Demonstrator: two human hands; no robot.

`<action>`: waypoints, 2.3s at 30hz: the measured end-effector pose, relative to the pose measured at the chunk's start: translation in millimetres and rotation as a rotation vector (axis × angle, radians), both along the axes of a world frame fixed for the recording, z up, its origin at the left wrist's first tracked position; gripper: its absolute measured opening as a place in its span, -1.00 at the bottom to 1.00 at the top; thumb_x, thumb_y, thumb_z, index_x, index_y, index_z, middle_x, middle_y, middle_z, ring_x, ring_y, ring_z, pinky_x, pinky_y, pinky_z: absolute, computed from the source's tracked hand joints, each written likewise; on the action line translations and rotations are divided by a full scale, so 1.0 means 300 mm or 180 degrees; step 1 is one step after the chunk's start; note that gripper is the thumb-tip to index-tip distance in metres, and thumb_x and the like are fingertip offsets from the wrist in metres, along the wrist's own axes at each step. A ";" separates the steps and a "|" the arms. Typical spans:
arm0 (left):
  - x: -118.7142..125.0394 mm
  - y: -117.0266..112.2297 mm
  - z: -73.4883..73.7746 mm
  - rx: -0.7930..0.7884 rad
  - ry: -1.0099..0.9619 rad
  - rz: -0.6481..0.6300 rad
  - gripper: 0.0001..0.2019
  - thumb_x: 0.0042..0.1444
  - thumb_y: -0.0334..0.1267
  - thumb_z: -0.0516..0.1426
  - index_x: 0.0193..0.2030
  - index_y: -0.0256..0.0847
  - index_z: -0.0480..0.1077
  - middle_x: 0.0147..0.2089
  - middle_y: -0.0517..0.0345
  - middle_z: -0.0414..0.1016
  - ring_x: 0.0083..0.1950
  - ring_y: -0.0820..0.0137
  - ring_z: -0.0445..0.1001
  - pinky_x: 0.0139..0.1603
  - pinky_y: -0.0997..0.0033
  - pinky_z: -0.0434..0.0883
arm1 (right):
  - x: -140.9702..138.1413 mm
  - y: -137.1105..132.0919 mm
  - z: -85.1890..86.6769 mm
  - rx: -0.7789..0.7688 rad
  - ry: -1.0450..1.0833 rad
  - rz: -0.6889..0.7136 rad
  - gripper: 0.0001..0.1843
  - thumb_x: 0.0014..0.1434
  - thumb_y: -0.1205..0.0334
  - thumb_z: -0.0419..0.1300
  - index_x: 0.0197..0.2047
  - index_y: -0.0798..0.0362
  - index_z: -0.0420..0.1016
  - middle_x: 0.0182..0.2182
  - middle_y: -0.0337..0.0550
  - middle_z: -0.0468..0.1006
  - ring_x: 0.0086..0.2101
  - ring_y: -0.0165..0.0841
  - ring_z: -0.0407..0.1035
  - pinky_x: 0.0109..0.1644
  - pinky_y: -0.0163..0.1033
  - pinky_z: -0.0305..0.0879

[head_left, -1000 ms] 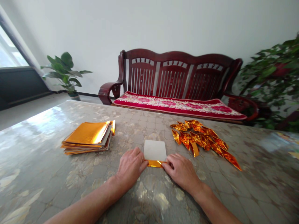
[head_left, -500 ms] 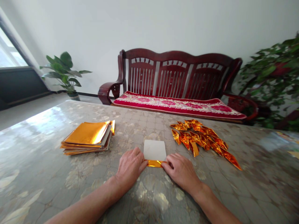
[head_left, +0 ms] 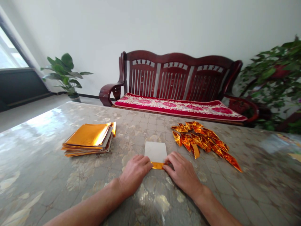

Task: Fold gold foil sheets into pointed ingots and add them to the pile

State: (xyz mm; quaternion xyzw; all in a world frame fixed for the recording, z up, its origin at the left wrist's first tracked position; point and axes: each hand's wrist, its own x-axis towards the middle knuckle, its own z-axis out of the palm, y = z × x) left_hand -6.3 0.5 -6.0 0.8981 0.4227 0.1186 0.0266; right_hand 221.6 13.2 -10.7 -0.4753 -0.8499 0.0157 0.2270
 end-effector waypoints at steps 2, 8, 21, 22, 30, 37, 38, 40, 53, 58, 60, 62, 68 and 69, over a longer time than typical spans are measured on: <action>0.004 -0.013 0.004 0.0055 0.0168 -0.0024 -0.94 0.28 -0.28 0.15 -0.17 -0.16 0.45 -0.22 0.16 0.49 -0.17 0.27 0.42 -0.15 0.29 0.35 | -0.001 -0.005 0.000 0.0147 -0.0163 0.0430 -0.91 0.30 0.33 0.16 -0.27 0.02 0.42 -0.32 -0.19 0.46 -0.25 -0.29 0.31 -0.18 -0.22 0.13; 0.022 -0.058 0.024 0.0240 0.0447 -0.0036 -0.85 0.28 -0.30 0.15 -0.03 -0.20 0.40 -0.19 0.13 0.48 -0.18 0.23 0.42 -0.16 0.22 0.36 | -0.007 -0.011 0.004 0.0187 -0.0387 0.1058 -0.77 0.38 0.30 0.06 0.02 -0.06 0.49 -0.27 -0.17 0.47 -0.24 -0.29 0.27 -0.14 -0.21 0.15; 0.018 -0.099 0.024 0.0125 0.0798 0.0236 -0.83 0.25 -0.46 0.12 -0.05 -0.29 0.44 -0.07 -0.02 0.49 -0.09 0.18 0.46 -0.09 0.18 0.37 | 0.050 -0.032 0.017 0.0242 -0.0321 0.0878 -0.73 0.35 0.39 0.04 -0.15 -0.04 0.57 -0.29 -0.18 0.56 -0.26 -0.32 0.31 -0.18 -0.20 0.10; 0.013 -0.099 0.026 0.0117 0.0821 0.0281 -0.84 0.25 -0.46 0.11 -0.07 -0.30 0.45 -0.09 -0.02 0.50 -0.11 0.18 0.46 -0.10 0.17 0.38 | 0.061 -0.033 0.017 0.0258 -0.0295 0.0850 -0.70 0.33 0.42 0.03 -0.18 -0.02 0.57 -0.29 -0.18 0.56 -0.27 -0.33 0.31 -0.18 -0.20 0.10; -0.012 -0.075 0.037 0.0188 0.0581 0.0459 -0.86 0.32 -0.39 0.05 -0.17 -0.24 0.45 -0.17 0.03 0.50 -0.14 0.20 0.48 -0.11 0.16 0.39 | 0.062 -0.032 0.025 0.0190 -0.0248 0.0519 -0.82 0.19 0.44 0.11 -0.31 0.04 0.51 -0.32 -0.16 0.51 -0.25 -0.30 0.31 -0.15 -0.21 0.15; 0.012 0.001 0.018 0.0237 0.0486 0.0241 -0.90 0.33 -0.33 0.08 -0.20 -0.20 0.41 -0.19 0.10 0.50 -0.16 0.26 0.49 -0.17 0.29 0.38 | 0.028 -0.004 0.020 0.0405 -0.0783 0.0248 -0.88 0.30 0.31 0.18 -0.32 0.00 0.46 -0.36 -0.21 0.46 -0.28 -0.29 0.33 -0.23 -0.21 0.12; 0.016 0.007 0.020 0.0221 0.0501 0.0225 -0.92 0.32 -0.33 0.09 -0.20 -0.19 0.41 -0.22 0.11 0.50 -0.18 0.26 0.49 -0.18 0.30 0.38 | 0.024 -0.001 0.017 0.0446 -0.0840 0.0241 -0.86 0.30 0.33 0.18 -0.33 0.00 0.45 -0.38 -0.21 0.45 -0.29 -0.29 0.33 -0.25 -0.21 0.11; 0.024 0.012 0.027 0.0213 0.0565 0.0208 -0.94 0.30 -0.33 0.12 -0.21 -0.20 0.41 -0.25 0.11 0.50 -0.20 0.25 0.49 -0.20 0.29 0.37 | 0.017 0.002 0.011 0.0541 -0.0917 0.0220 -0.83 0.29 0.37 0.18 -0.36 0.01 0.42 -0.39 -0.21 0.44 -0.31 -0.29 0.32 -0.28 -0.21 0.10; 0.068 -0.007 0.036 0.0317 0.0767 0.0348 -0.88 0.23 -0.49 0.08 -0.26 -0.28 0.41 -0.29 0.01 0.50 -0.24 0.23 0.51 -0.21 0.30 0.36 | -0.001 0.013 -0.005 0.0680 -0.0861 0.0049 -0.75 0.32 0.39 0.06 -0.39 0.03 0.41 -0.43 -0.17 0.43 -0.35 -0.30 0.33 -0.28 -0.22 0.10; 0.031 0.036 0.031 0.0197 0.0244 0.0900 -0.83 0.31 -0.40 0.03 -0.26 -0.21 0.44 -0.30 0.08 0.54 -0.25 0.29 0.54 -0.22 0.37 0.35 | 0.011 0.006 -0.009 0.0527 -0.0170 -0.0196 -0.74 0.33 0.33 0.03 -0.38 0.04 0.44 -0.44 -0.20 0.46 -0.39 -0.35 0.36 -0.27 -0.26 0.12; 0.019 0.049 0.031 0.0159 -0.0059 0.1141 -0.82 0.33 -0.35 0.02 -0.20 -0.17 0.45 -0.26 0.13 0.57 -0.24 0.33 0.55 -0.26 0.43 0.34 | 0.011 -0.002 0.000 0.0248 0.0204 -0.0229 -0.72 0.33 0.28 0.04 -0.41 0.04 0.44 -0.45 -0.20 0.48 -0.41 -0.37 0.37 -0.30 -0.28 0.14; 0.021 0.049 0.028 0.0059 -0.0586 0.1291 -0.84 0.31 -0.35 0.04 -0.17 -0.12 0.45 -0.22 0.19 0.58 -0.23 0.37 0.57 -0.28 0.49 0.33 | 0.004 -0.011 0.018 -0.0126 0.0529 -0.0118 -0.71 0.33 0.23 0.05 -0.42 0.03 0.45 -0.44 -0.20 0.51 -0.40 -0.37 0.40 -0.29 -0.30 0.18; 0.075 -0.009 -0.005 0.0073 -0.1255 0.0570 -0.82 0.28 -0.36 0.05 -0.24 -0.11 0.48 -0.32 0.21 0.57 -0.30 0.43 0.54 -0.26 0.52 0.36 | -0.049 -0.041 0.059 -0.0729 0.1240 0.0049 -0.69 0.32 0.00 0.08 -0.11 0.03 0.51 -0.31 -0.13 0.60 -0.34 -0.28 0.45 -0.27 -0.27 0.26; 0.082 -0.017 -0.009 0.0178 -0.1209 0.0414 -0.79 0.30 -0.34 0.03 -0.31 -0.13 0.47 -0.36 0.19 0.55 -0.32 0.42 0.53 -0.25 0.50 0.36 | -0.058 -0.044 0.056 -0.0754 0.1243 0.0000 -0.67 0.32 -0.02 0.07 -0.20 0.04 0.51 -0.36 -0.14 0.59 -0.37 -0.29 0.44 -0.31 -0.27 0.24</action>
